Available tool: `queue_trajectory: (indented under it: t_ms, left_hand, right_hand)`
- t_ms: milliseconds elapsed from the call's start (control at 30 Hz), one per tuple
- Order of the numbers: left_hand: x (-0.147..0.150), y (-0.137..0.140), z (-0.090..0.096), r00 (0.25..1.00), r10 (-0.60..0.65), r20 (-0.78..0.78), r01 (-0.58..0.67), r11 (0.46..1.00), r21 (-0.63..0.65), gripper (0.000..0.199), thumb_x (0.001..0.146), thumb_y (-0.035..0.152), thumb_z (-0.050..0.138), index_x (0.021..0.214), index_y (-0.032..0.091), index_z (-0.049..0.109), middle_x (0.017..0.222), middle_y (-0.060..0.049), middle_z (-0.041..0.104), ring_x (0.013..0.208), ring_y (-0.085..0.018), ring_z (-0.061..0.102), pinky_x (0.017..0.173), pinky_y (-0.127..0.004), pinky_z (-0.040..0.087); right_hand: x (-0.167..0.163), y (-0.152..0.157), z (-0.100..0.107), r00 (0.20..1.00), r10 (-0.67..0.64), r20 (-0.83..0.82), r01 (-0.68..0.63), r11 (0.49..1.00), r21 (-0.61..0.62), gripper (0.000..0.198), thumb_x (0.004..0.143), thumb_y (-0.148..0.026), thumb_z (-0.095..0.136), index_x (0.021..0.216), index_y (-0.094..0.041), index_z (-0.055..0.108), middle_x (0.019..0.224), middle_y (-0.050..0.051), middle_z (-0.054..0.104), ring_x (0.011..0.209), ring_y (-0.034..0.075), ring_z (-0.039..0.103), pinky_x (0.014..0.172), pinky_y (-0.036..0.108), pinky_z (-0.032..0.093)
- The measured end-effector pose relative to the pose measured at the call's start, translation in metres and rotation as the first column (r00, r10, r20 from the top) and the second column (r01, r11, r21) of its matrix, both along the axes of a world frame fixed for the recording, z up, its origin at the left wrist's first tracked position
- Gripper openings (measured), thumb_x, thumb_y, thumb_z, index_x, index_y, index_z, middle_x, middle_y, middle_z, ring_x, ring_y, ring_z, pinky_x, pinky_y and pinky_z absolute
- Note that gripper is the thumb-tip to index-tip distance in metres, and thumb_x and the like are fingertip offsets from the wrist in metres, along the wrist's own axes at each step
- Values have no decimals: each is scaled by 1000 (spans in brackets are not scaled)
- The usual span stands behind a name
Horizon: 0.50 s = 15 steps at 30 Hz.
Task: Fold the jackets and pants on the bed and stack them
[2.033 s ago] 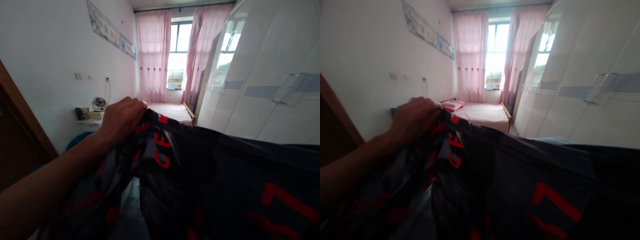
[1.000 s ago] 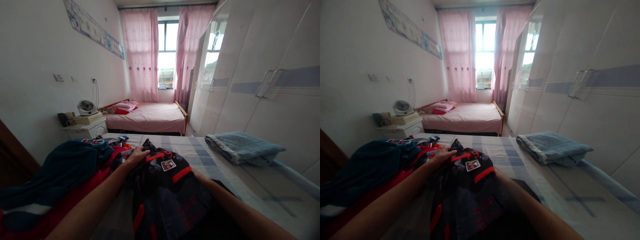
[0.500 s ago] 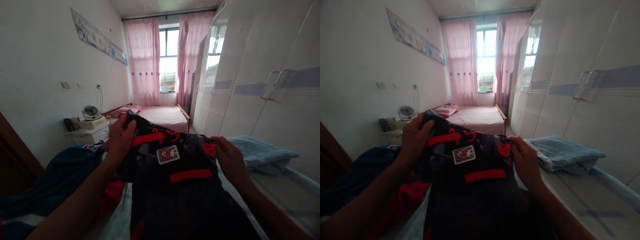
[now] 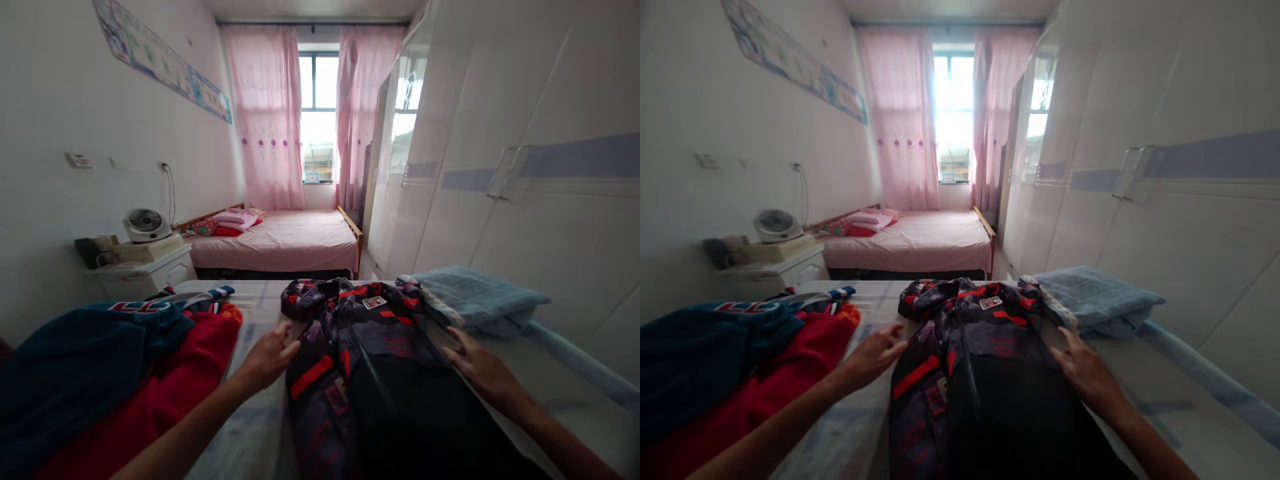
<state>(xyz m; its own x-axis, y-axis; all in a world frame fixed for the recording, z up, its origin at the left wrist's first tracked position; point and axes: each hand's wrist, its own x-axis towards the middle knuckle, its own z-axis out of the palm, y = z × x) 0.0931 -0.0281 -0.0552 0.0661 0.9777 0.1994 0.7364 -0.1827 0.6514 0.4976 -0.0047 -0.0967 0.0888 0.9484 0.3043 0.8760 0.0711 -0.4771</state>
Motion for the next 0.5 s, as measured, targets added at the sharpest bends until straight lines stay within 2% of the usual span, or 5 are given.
queue_trajectory:
  t_ms: [67,133,267,400,500]
  left_hand:
    - [-12,-30,-19,985,-7,170,68,934,-350,43,76,51,52,92,12,63,82,-10,67,70,-22,65,58,-32,53]
    - [-14,-56,-30,931,77,355,163,784,-599,53,73,63,51,91,14,62,83,-8,66,70,-21,65,55,-29,52]
    - [10,-92,-45,817,119,564,367,648,-668,58,61,67,65,93,18,65,84,-7,68,71,-21,64,53,-26,48]
    - [41,-97,-45,636,115,763,425,774,-470,41,60,46,73,90,19,66,83,-4,69,73,-19,62,58,-25,48]
    - [40,-86,-15,525,152,837,318,878,-359,33,69,36,63,97,19,65,78,-3,69,67,-17,62,62,-27,50]
  right_hand:
    - [14,-28,-10,989,-12,-146,-13,986,-166,56,75,-55,45,114,-19,63,110,13,67,98,31,64,83,40,52]
    - [25,-50,-11,956,-34,-290,-63,946,-318,59,77,-60,41,113,-20,64,109,12,68,96,31,65,74,37,55]
    - [26,-79,-13,956,-43,-291,-81,912,-401,59,74,-65,46,107,-22,68,109,11,68,98,32,64,82,42,53]
    - [1,-91,-11,976,76,-204,-135,947,-292,47,64,-60,60,91,-24,73,114,10,66,114,36,54,102,46,39]
    - [-20,-88,15,906,147,-397,-272,921,-279,49,72,-58,53,104,-25,69,114,7,66,111,33,57,98,45,44]
